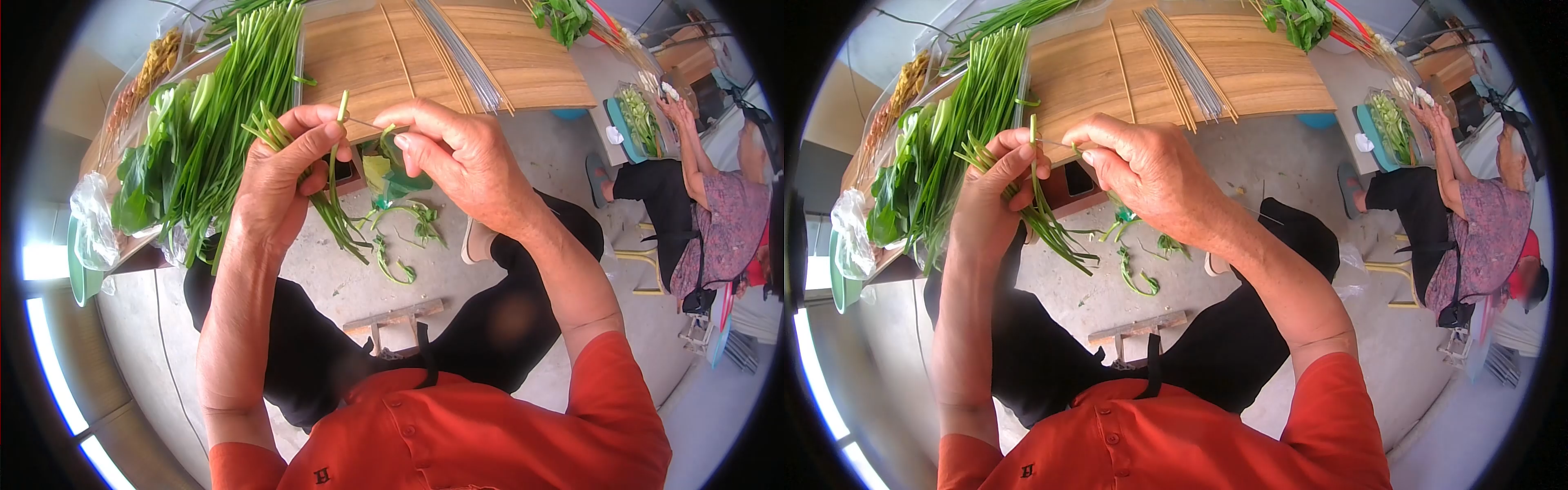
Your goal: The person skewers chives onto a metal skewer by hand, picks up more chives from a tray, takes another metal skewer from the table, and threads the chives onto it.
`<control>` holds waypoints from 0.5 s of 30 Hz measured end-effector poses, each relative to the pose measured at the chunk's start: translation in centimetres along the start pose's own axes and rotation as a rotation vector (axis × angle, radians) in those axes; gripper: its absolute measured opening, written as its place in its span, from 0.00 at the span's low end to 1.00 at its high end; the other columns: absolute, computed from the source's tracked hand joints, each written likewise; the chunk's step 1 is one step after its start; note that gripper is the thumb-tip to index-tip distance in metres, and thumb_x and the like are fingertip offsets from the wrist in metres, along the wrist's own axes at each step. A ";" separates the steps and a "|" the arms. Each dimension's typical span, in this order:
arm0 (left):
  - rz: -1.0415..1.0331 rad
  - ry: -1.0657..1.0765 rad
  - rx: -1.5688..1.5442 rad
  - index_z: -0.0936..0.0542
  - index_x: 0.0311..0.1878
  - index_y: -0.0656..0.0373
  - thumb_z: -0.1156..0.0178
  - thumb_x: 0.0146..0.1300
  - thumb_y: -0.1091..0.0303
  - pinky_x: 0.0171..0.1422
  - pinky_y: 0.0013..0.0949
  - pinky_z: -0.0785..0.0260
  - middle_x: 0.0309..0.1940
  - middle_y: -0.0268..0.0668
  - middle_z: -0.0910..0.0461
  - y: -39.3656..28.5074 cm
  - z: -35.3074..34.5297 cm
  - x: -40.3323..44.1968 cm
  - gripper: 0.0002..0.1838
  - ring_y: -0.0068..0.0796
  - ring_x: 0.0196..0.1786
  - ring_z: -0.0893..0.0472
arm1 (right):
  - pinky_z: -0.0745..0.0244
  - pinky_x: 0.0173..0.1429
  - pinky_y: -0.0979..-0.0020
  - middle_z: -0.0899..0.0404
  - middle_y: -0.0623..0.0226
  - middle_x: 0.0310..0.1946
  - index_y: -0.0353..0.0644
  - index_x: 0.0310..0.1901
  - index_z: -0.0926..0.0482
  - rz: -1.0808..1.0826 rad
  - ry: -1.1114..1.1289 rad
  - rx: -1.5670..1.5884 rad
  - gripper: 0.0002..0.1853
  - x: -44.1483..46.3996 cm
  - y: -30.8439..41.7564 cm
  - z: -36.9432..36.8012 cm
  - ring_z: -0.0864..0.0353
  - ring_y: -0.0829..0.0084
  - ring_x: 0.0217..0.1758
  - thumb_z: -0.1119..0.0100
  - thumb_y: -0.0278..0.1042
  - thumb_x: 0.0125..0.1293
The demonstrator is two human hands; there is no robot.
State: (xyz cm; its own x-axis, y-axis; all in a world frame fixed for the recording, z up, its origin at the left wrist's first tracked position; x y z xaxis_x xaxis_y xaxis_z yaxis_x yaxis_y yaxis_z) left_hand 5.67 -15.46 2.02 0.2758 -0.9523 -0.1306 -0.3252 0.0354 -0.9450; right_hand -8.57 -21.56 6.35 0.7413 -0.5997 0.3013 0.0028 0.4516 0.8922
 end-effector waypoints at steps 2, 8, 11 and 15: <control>-0.005 -0.003 0.005 0.20 0.43 0.55 0.35 0.64 0.66 0.25 0.17 0.47 0.27 0.31 0.20 0.0 0.1 0.0 0.07 0.11 0.25 0.30 | 0.28 0.30 0.74 0.26 0.69 0.20 0.37 0.46 0.22 0.038 -0.028 0.007 0.06 -0.1 0.3 0.2 0.27 0.81 0.23 0.46 0.23 0.69; -0.016 -0.026 0.022 0.19 0.42 0.55 0.34 0.63 0.67 0.25 0.17 0.47 0.27 0.31 0.20 0.1 0.3 0.1 0.07 0.11 0.23 0.33 | 0.29 0.29 0.74 0.27 0.70 0.20 0.37 0.46 0.22 0.030 -0.025 0.009 0.07 -0.1 0.2 0.2 0.28 0.82 0.23 0.47 0.22 0.69; -0.023 -0.023 0.055 0.20 0.43 0.56 0.37 0.64 0.67 0.26 0.17 0.47 0.28 0.32 0.21 -0.2 0.4 0.6 0.07 0.12 0.25 0.32 | 0.29 0.29 0.74 0.27 0.71 0.19 0.37 0.45 0.22 0.055 -0.027 -0.001 0.06 0.5 0.2 0.4 0.28 0.82 0.23 0.46 0.22 0.69; -0.016 -0.014 0.098 0.22 0.44 0.56 0.39 0.66 0.68 0.27 0.18 0.47 0.30 0.33 0.21 -0.1 0.5 0.6 0.06 0.14 0.29 0.29 | 0.29 0.29 0.74 0.27 0.70 0.19 0.37 0.45 0.22 0.051 -0.031 -0.002 0.06 0.5 0.1 0.4 0.28 0.82 0.22 0.46 0.22 0.69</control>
State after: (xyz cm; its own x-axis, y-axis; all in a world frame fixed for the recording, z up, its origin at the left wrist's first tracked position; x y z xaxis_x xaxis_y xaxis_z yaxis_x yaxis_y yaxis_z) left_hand 6.35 -15.89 1.90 0.2928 -0.9487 -0.1191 -0.2304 0.0509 -0.9718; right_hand -8.48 -22.04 6.74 0.7195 -0.5959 0.3567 -0.0329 0.4837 0.8746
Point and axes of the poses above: each hand's wrist, its own x-axis towards the middle knuckle, its own z-axis out of the back of the hand, y = z × x, the point moved 10 cm from there along x, towards the middle knuckle
